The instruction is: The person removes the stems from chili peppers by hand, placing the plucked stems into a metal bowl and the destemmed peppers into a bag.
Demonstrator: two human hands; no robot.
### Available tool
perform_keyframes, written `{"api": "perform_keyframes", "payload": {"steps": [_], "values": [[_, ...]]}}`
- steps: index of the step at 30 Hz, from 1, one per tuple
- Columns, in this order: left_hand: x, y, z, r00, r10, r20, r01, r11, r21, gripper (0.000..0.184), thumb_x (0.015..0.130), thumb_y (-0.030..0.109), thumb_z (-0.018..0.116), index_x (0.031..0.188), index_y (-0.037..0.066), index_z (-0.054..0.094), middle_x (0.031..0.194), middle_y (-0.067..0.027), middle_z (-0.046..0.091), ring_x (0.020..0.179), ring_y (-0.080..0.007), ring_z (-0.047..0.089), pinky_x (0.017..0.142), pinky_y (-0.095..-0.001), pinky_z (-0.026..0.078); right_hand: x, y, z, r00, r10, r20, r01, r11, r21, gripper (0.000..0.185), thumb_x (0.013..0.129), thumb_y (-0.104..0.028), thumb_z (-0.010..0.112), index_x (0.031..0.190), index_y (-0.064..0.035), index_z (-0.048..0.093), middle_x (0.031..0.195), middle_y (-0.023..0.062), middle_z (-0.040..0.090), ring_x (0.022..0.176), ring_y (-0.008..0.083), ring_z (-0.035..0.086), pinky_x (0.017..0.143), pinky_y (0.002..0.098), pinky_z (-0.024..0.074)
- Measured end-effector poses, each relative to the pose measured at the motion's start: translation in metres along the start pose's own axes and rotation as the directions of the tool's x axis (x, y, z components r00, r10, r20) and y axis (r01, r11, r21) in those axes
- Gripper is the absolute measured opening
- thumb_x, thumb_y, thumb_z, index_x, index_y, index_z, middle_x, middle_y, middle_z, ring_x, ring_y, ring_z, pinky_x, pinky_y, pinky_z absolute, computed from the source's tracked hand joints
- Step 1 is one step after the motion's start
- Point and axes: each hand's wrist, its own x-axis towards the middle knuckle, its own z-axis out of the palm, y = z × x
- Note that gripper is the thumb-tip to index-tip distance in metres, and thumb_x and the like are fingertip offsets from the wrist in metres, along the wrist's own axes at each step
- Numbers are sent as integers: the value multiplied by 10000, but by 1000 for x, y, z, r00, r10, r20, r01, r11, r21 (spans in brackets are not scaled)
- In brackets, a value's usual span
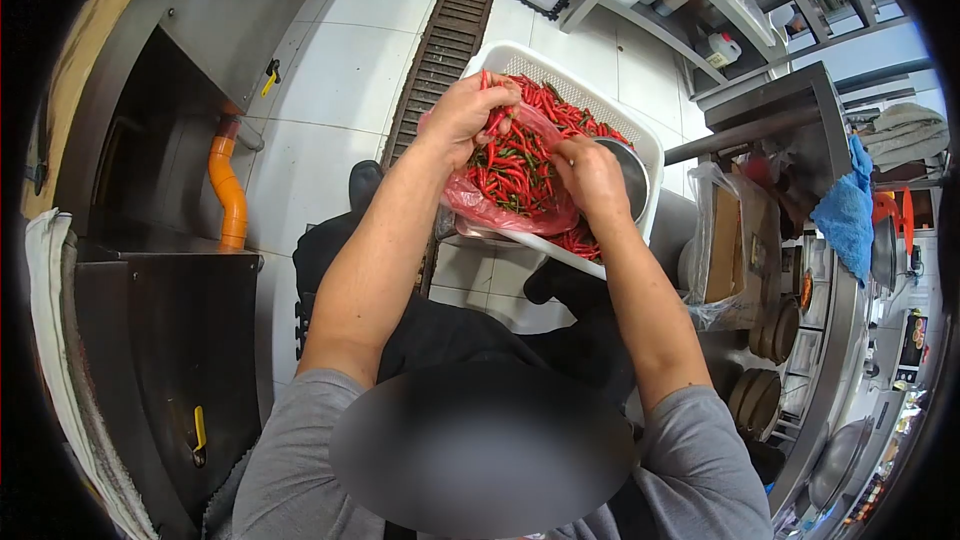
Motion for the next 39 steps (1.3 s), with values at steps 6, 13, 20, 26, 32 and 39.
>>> {"api": "perform_keyframes", "payload": {"steps": [6, 13, 20, 26, 32, 39], "values": [[-4, 4, 5, 1000, -27, -8, 27, 1000, 6, 94, 893, 104, 605, 960, 51, 567, 747, -14, 588, 550, -70, 535, 392, -186, 313, 12, -14, 13, 971, -17, 237, 48, 991, -124, 216, 800, -199, 699, 979, -80, 684, 974, 128, 647, 859, 343, 661, 755, 469, 533], [-4, 4, 3, 999, -26, -29, 26, 1000, 7, 101, 889, 104, 609, 961, 47, 568, 750, -15, 591, 553, -69, 534, 393, -185, 311, 15, -13, 22, 963, 28, 268, 6, 992, -124, 221, 804, -213, 702, 968, -65, 685, 936, 133, 659, 887, 339, 652, 765, 466, 519], [-4, 1, 2, 999, -39, -23, 41, 997, 65, 89, 866, 107, 621, 924, 56, 578, 728, -14, 594, 525, -66, 526, 374, -189, 298, 9, -10, -13, 878, 407, 252, -478, 779, 406, 101, 876, -109, 640, 921, -19, 651, 796, 145, 677, 593, 202, 646, 560, 349, 494], [-6, -15, 10, 982, -173, 73, 146, 949, 279, 120, 856, 135, 653, 948, 72, 610, 688, 1, 597, 517, -56, 534, 373, -184, 291, -7, -15, -28, 864, 454, 218, -389, 326, 862, 126, 929, -95, 597, 962, 26, 585, 808, 74, 666, 487, 105, 540, 460, 226, 415], [-12, -22, 25, 974, -155, 164, 166, 984, -58, 100, 907, 165, 641, 953, 89, 595, 722, 5, 606, 550, -51, 553, 386, -172, 332, -17, -27, -24, 911, 376, 169, -339, 452, 825, 123, 919, -88, 619, 956, 30, 612, 751, 37, 645, 511, 77, 541, 463, 217, 404], [-10, -24, 22, 969, -175, 173, 177, 984, 0, 86, 917, 164, 626, 958, 103, 581, 782, -3, 619, 603, -62, 562, 465, -175, 411, -15, -37, -25, 885, 404, 234, -412, 441, 798, 149, 906, -81, 626, 976, 50, 633, 706, 15, 621, 515, 59, 514, 465, 212, 377]]}}
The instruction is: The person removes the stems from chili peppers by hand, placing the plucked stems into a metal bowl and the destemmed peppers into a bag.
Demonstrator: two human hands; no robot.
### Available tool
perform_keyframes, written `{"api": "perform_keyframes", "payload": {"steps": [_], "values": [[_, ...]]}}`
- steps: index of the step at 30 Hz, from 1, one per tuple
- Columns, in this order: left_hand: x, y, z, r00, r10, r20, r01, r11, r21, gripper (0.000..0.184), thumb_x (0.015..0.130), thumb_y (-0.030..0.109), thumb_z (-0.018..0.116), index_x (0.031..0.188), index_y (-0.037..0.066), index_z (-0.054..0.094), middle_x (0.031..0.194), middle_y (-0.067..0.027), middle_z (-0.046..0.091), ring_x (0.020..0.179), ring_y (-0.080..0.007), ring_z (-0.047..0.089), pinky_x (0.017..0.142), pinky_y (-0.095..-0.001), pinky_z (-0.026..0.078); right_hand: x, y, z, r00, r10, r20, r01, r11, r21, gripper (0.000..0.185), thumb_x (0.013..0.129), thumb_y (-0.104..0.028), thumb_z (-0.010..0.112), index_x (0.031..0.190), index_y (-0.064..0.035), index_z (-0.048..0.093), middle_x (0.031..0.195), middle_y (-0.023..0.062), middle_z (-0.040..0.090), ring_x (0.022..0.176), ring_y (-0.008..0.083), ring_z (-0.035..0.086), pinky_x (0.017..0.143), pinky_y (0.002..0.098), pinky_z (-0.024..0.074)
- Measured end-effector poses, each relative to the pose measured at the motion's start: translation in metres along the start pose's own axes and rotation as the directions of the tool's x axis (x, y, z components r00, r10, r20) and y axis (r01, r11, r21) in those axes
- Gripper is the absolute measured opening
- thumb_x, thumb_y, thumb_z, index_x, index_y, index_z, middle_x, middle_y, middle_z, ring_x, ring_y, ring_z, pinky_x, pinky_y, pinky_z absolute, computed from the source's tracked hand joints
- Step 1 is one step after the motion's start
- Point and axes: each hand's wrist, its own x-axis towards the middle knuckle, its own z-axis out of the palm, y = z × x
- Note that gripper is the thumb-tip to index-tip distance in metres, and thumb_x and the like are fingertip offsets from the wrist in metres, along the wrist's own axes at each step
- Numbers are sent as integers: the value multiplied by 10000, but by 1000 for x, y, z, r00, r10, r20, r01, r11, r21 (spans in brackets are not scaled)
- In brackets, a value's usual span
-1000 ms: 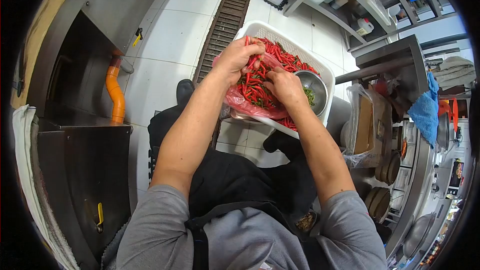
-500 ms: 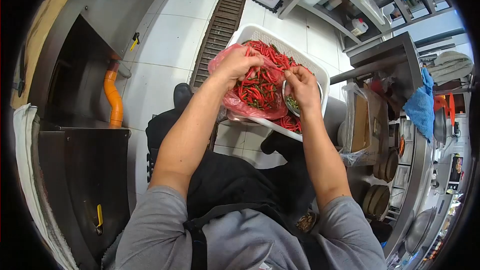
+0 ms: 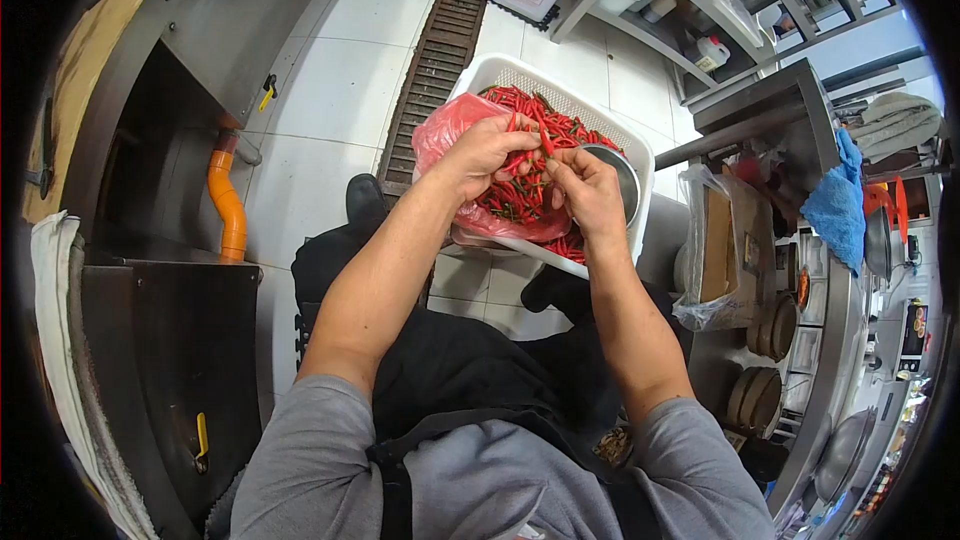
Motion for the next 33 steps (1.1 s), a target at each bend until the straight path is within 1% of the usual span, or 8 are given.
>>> {"api": "perform_keyframes", "payload": {"steps": [13, 15, 16, 18, 23, 25, 27, 33], "values": [[0, 2, 0, 1000, -29, 9, 29, 999, -45, 97, 902, 153, 634, 970, 98, 592, 795, -3, 621, 595, -66, 557, 445, -185, 378, -4, 7, 2, 997, -75, -4, 75, 996, 37, 133, 910, -66, 612, 974, 50, 617, 693, 20, 605, 536, 60, 516, 468, 226, 379], [0, 1, -8, 996, -50, 67, 59, 990, -131, 87, 895, 141, 635, 957, 90, 600, 787, -6, 621, 581, -67, 553, 418, -182, 353, -13, -2, 6, 953, -303, 0, 289, 908, -302, 129, 892, -52, 628, 983, 39, 615, 684, 54, 596, 594, 95, 562, 511, 262, 424], [1, 0, -12, 989, -72, 132, 93, 982, -162, 76, 899, 132, 627, 946, 75, 609, 816, -15, 625, 591, -63, 552, 423, -174, 357, -14, -5, 8, 953, -304, -3, 289, 909, -302, 129, 892, -52, 628, 983, 39, 615, 684, 54, 596, 594, 95, 562, 511, 262, 424], [4, -5, -13, 975, -92, 200, 130, 974, -187, 71, 903, 123, 620, 936, 60, 619, 845, -24, 629, 601, -59, 552, 428, -165, 361, -17, -11, 10, 744, -639, 198, 637, 587, -500, 126, 872, -43, 646, 979, 22, 627, 707, 94, 598, 660, 129, 598, 567, 294, 458], [-3, 11, -6, 993, -49, 111, 67, 983, -168, 89, 858, 101, 605, 927, 46, 612, 826, -42, 621, 597, -81, 565, 434, -171, 390, -24, -15, -2, 910, -407, 77, 405, 833, -377, 110, 871, -59, 656, 939, 27, 648, 717, 88, 625, 614, 123, 581, 533, 278, 435], [-3, 13, -5, 984, -42, 174, 72, 983, -171, 149, 848, 107, 590, 979, 38, 604, 817, -47, 623, 599, -81, 561, 485, -174, 422, -16, -10, -13, 999, 30, 23, -28, 995, -91, 128, 882, -77, 649, 927, 43, 655, 689, 52, 633, 539, 83, 530, 484, 247, 401], [-4, 10, 3, 994, -30, 108, 29, 1000, 10, 136, 816, 44, 600, 946, 5, 593, 775, -51, 621, 552, -65, 546, 372, -158, 308, -10, 3, -18, 999, 45, -1, -45, 999, -22, 151, 892, -90, 639, 931, 55, 660, 678, 28, 634, 505, 53, 495, 458, 229, 381], [-3, 1, 10, 992, -41, 119, 18, 982, 189, 165, 890, 139, 668, 1009, 40, 611, 785, -29, 607, 614, -69, 539, 518, -199, 417, -12, 16, -18, 994, -107, 22, 108, 947, -301, 155, 874, -80, 644, 950, 53, 669, 693, 55, 647, 514, 63, 509, 470, 246, 391]]}}
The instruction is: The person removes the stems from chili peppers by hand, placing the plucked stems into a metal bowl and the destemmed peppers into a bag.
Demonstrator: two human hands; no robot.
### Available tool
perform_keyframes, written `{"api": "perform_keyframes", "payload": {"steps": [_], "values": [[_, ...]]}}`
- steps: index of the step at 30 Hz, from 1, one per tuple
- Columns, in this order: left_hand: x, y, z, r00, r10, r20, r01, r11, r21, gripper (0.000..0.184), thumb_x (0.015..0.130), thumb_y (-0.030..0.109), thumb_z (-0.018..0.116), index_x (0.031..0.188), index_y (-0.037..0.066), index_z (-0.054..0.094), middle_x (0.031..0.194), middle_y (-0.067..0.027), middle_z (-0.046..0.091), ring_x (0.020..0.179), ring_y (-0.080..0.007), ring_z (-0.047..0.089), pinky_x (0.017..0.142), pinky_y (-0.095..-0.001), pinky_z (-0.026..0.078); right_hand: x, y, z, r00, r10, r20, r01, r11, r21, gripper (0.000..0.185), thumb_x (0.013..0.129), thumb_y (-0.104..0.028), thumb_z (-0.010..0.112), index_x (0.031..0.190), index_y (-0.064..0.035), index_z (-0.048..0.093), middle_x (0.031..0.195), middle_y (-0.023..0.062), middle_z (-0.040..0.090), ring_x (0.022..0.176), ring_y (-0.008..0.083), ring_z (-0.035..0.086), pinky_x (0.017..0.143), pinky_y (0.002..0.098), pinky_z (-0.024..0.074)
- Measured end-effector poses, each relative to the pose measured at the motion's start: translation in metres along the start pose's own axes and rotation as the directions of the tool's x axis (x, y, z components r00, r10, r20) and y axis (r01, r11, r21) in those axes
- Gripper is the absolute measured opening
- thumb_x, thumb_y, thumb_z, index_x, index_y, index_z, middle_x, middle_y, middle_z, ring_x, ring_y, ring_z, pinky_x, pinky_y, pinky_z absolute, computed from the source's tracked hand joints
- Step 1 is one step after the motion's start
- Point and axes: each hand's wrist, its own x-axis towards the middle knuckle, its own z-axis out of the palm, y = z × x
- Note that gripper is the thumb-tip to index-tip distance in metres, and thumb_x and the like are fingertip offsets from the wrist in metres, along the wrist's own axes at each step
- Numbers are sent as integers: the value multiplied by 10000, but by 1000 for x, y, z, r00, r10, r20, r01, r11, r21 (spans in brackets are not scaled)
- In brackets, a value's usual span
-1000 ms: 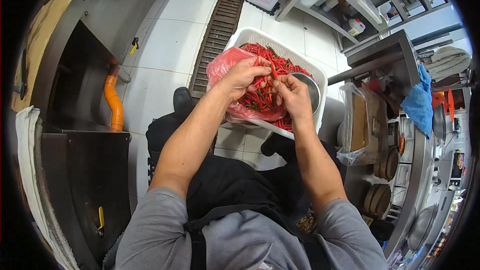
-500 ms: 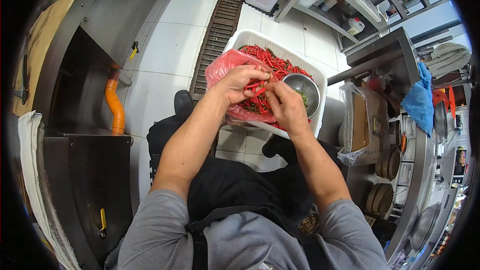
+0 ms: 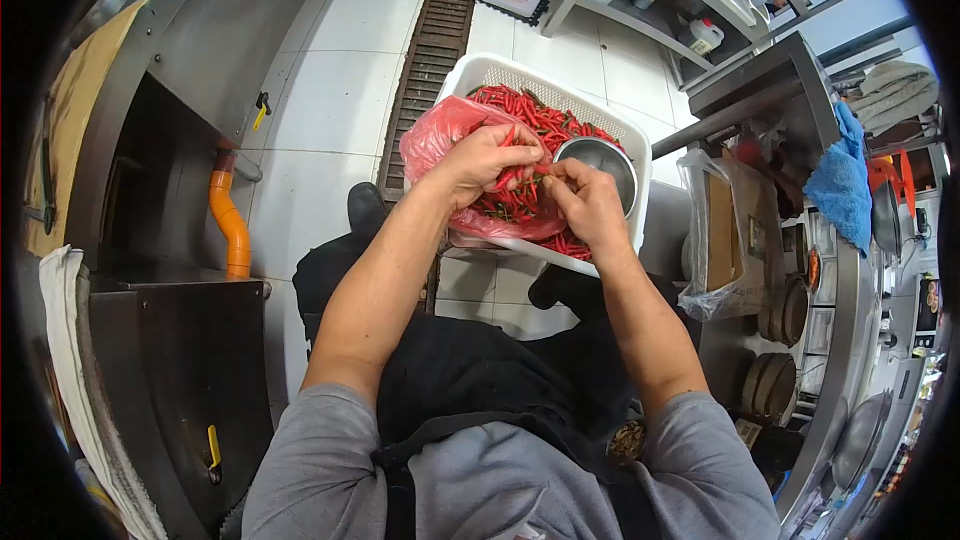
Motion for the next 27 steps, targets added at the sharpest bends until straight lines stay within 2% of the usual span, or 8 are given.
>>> {"api": "perform_keyframes", "payload": {"steps": [3, 5, 9, 15, 17, 20, 26, 27], "values": [[-2, 3, 1, 998, 20, -51, -23, 998, -53, 164, 885, 132, 671, 1004, 35, 613, 792, -24, 604, 617, -71, 536, 523, -202, 417, -2, -5, 1, 975, -218, -34, 210, 964, -162, 157, 860, -88, 649, 943, 42, 677, 686, 75, 649, 535, 77, 528, 493, 267, 414], [1, 0, -9, 997, 64, 43, -66, 997, 48, 171, 886, 136, 671, 1011, 35, 613, 799, -17, 604, 623, -72, 537, 529, -200, 419, 2, 4, -1, 993, 114, 19, -115, 987, 113, 152, 857, -95, 646, 933, 33, 681, 688, 104, 655, 553, 112, 551, 522, 297, 439], [1, 0, -3, 999, 33, 12, -35, 980, 196, 192, 885, 148, 677, 1027, 36, 614, 791, -13, 602, 621, -73, 533, 530, -198, 416, 5, 11, -2, 990, 139, 18, -139, 990, 1, 157, 859, -94, 639, 942, 34, 676, 704, 124, 667, 560, 141, 563, 542, 315, 450], [8, 3, 5, 995, -61, -82, 60, 998, -15, 146, 921, 201, 653, 904, 75, 582, 718, -7, 594, 495, -42, 491, 408, -165, 332, -4, -6, -4, 994, -110, -28, 105, 984, -146, 144, 844, -90, 657, 940, 14, 682, 771, 150, 666, 630, 218, 618, 598, 335, 482], [13, 0, 2, 993, -71, -90, 69, 997, -32, 144, 922, 199, 650, 913, 73, 580, 713, -8, 592, 485, -43, 482, 395, -164, 317, -6, -7, -7, 948, -318, 3, 313, 934, -169, 126, 835, -71, 665, 936, 3, 684, 829, 155, 673, 722, 277, 650, 658, 357, 500], [17, 6, -3, 987, -96, -126, 95, 995, -14, 145, 921, 189, 649, 939, 67, 572, 706, -11, 589, 484, -43, 480, 379, -169, 303, -9, -6, -22, 960, -271, -67, 259, 954, -154, 115, 829, -56, 670, 928, 2, 678, 846, 154, 673, 766, 310, 655, 693, 375, 505], [27, 42, -23, 863, 146, -484, -107, 988, 108, 138, 919, 189, 632, 937, 65, 574, 714, -12, 592, 510, -53, 495, 372, -177, 295, -14, 46, -75, 960, -240, -147, 163, 899, -407, 166, 805, -16, 644, 958, -48, 700, 1010, 129, 677, 885, 325, 652, 762, 379, 512], [38, 46, -33, 842, 197, -503, -83, 967, 240, 120, 903, 172, 635, 936, 67, 585, 708, -9, 587, 512, -51, 487, 381, -190, 300, -16, 55, -77, 941, -297, -159, 212, 890, -404, 186, 803, -12, 640, 974, -54, 700, 1025, 127, 675, 890, 332, 651, 765, 386, 512]]}}
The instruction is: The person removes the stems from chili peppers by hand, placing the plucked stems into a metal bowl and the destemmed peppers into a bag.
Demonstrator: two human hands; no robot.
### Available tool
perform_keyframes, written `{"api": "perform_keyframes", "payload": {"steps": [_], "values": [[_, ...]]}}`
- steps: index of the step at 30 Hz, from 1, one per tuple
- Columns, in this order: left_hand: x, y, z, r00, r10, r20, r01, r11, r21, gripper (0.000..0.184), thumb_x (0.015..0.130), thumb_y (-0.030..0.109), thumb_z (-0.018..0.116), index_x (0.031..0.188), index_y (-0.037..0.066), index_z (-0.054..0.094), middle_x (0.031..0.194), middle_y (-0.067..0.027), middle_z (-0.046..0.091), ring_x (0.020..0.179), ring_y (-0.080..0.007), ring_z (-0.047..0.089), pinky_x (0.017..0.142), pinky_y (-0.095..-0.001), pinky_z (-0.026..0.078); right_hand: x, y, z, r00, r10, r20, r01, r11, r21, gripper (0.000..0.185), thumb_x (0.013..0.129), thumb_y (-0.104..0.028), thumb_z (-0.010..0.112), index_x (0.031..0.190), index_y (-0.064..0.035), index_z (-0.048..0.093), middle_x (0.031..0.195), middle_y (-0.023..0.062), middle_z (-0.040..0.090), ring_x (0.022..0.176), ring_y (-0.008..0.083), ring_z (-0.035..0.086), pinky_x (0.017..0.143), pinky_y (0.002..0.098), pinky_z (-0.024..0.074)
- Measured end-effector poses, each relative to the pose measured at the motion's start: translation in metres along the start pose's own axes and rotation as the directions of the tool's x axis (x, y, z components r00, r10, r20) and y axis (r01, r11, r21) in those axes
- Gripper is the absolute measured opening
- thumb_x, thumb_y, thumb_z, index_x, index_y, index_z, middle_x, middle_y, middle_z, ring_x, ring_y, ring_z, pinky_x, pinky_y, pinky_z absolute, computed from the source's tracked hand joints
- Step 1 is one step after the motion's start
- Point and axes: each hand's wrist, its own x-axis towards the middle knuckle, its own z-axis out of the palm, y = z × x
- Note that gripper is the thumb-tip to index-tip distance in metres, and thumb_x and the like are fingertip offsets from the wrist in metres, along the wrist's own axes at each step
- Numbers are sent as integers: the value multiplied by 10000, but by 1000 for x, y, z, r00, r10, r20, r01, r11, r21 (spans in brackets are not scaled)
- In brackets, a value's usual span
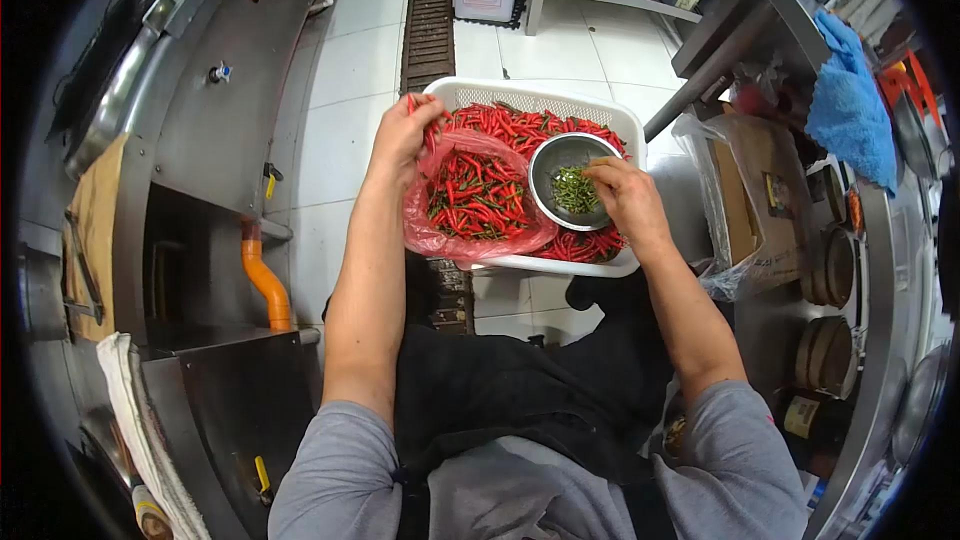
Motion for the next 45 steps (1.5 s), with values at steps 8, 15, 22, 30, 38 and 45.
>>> {"api": "perform_keyframes", "payload": {"steps": [8, 15, 22, 30, 38, 45], "values": [[107, -16, 14, 943, 129, 307, -332, 328, 884, 277, 776, 163, 641, 1039, 104, 705, 1012, -135, 704, 924, -288, 668, 816, -365, 530, -25, 8, -9, 947, 156, -280, -77, 959, 271, 176, 862, -59, 649, 1030, -29, 690, 862, 135, 681, 681, 241, 646, 619, 320, 496], [68, 10, 11, 919, 252, 303, -347, 154, 925, 257, 804, 120, 613, 1036, 89, 718, 973, -146, 717, 892, -291, 690, 832, -361, 538, -26, 21, -8, 941, 275, -198, -154, 868, 472, 209, 860, -125, 668, 1035, -14, 697, 915, 160, 701, 703, 241, 668, 636, 323, 510], [-9, -5, -7, 964, 206, 168, -252, 511, 822, 253, 866, 95, 637, 1101, 9, 673, 964, -126, 718, 843, -153, 668, 783, -294, 533, -28, 11, -11, 969, 243, -55, -184, 847, 498, 243, 873, -169, 649, 1029, 14, 690, 980, 176, 705, 840, 291, 693, 737, 347, 528], [-16, -21, 20, 996, -42, 81, -83, -38, 996, 287, 779, 207, 601, 1009, 94, 731, 962, -200, 697, 928, -370, 671, 862, -435, 523, -43, 15, -2, 964, 253, -78, -169, 815, 554, 226, 876, -160, 645, 1015, 9, 700, 962, 174, 707, 836, 276, 691, 721, 342, 524], [-1, -35, 53, 998, 2, -63, 63, -28, 998, 322, 779, 224, 608, 1058, 114, 724, 1074, -199, 677, 1023, -335, 653, 917, -418, 506, -49, 18, -10, 953, 276, -127, -166, 824, 543, 217, 869, -161, 646, 1001, 1, 705, 921, 177, 709, 827, 284, 688, 728, 346, 523], [9, -48, 34, 992, -97, 77, -82, -52, 995, 367, 748, 125, 606, 1102, 110, 702, 1056, -187, 685, 996, -327, 665, 892, -427, 510, -44, 18, -8, 960, 266, -83, -179, 815, 551, 217, 858, -162, 652, 990, 3, 702, 911, 182, 702, 828, 307, 685, 742, 357, 515]]}}
